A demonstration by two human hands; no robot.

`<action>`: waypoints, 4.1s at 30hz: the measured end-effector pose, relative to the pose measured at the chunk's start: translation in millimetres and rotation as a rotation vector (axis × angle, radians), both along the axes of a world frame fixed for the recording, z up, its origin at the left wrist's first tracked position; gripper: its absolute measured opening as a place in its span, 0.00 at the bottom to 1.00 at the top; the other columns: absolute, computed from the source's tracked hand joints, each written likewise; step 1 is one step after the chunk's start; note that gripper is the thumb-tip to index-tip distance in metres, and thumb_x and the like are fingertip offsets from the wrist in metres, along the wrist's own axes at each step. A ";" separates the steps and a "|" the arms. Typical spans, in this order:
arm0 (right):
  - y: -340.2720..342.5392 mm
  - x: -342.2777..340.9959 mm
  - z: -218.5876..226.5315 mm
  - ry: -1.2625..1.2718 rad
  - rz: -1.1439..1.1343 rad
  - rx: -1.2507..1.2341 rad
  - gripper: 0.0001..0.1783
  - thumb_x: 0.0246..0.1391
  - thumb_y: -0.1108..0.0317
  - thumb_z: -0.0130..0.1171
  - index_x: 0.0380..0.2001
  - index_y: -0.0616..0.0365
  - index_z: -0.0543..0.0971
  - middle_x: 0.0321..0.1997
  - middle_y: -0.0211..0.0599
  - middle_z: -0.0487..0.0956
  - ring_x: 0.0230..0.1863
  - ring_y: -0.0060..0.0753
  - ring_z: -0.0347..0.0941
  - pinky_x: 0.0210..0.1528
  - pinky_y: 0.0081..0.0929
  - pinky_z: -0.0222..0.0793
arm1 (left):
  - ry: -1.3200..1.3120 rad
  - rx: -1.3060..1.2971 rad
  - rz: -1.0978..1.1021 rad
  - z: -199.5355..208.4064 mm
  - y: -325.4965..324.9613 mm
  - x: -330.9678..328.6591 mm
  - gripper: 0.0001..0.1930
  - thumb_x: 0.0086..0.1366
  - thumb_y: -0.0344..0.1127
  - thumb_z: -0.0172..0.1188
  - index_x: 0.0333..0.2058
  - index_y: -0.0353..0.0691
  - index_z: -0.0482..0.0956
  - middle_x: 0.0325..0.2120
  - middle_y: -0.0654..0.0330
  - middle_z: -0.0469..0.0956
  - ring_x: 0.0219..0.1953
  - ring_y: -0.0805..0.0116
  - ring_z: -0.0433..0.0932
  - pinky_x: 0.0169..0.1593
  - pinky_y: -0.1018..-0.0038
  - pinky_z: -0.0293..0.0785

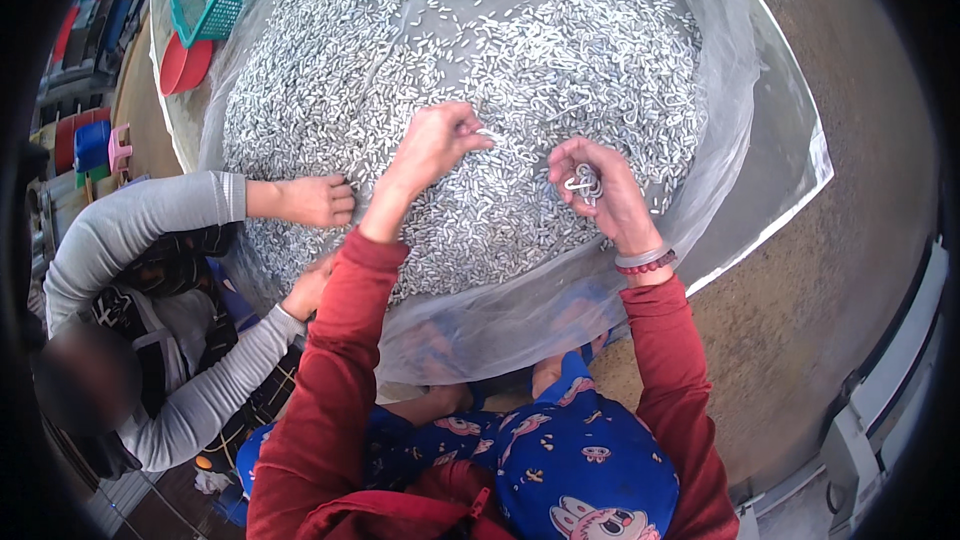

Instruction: The person sits on the floor and sorts small silver metal pieces from a large pile on a table. They pick up individual pieces, inspect them, and place them into a green basket. Other people are also sorting the same pile of parts.

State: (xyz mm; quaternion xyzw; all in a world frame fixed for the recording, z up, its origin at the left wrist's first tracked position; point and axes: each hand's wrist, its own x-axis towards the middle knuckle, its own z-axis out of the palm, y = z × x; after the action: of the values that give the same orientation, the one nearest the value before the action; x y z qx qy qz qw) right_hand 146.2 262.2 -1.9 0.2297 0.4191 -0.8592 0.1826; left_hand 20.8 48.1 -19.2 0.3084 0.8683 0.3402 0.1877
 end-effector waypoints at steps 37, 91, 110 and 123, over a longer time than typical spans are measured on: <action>1.5 -13.1 27.6 0.338 -0.026 -0.341 0.21 0.57 0.53 0.45 0.20 0.59 0.64 0.28 0.41 0.66 0.19 0.26 0.65 0.08 0.13 0.52 | 0.129 -0.265 0.082 -15.5 0.8 -11.2 0.14 0.49 0.40 0.67 0.31 0.38 0.77 0.28 0.51 0.77 0.33 0.51 0.78 0.37 0.60 0.73; -37.8 -5.3 -27.9 0.310 0.425 1.103 0.09 0.47 0.67 0.60 0.29 0.58 0.72 0.18 0.37 0.74 0.22 0.33 0.72 0.26 0.34 0.68 | 0.310 -0.321 0.122 9.3 8.3 -19.5 0.14 0.46 0.36 0.66 0.35 0.43 0.81 0.27 0.50 0.79 0.33 0.55 0.79 0.38 0.65 0.74; -4.7 -50.1 -23.5 0.560 0.317 1.778 0.10 0.56 0.66 0.48 0.39 0.56 0.74 0.22 0.43 0.76 0.24 0.44 0.74 0.24 0.38 0.68 | 0.125 -0.114 0.127 23.1 4.4 11.2 0.12 0.52 0.37 0.63 0.35 0.38 0.81 0.21 0.51 0.78 0.26 0.52 0.79 0.33 0.64 0.74; -8.5 17.1 3.9 0.073 0.147 0.723 0.09 0.44 0.70 0.65 0.31 0.60 0.83 0.29 0.34 0.81 0.30 0.22 0.74 0.36 0.19 0.67 | -0.049 -0.462 0.143 1.3 16.4 13.6 0.11 0.47 0.34 0.62 0.26 0.32 0.81 0.25 0.41 0.78 0.31 0.49 0.79 0.39 0.62 0.75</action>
State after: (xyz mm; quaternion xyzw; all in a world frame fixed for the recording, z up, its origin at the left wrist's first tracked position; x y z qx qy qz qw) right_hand 163.3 253.6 2.0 0.2177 0.7171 -0.6479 0.1360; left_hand 34.4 64.4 -17.9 0.1868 0.9378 0.1525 0.2498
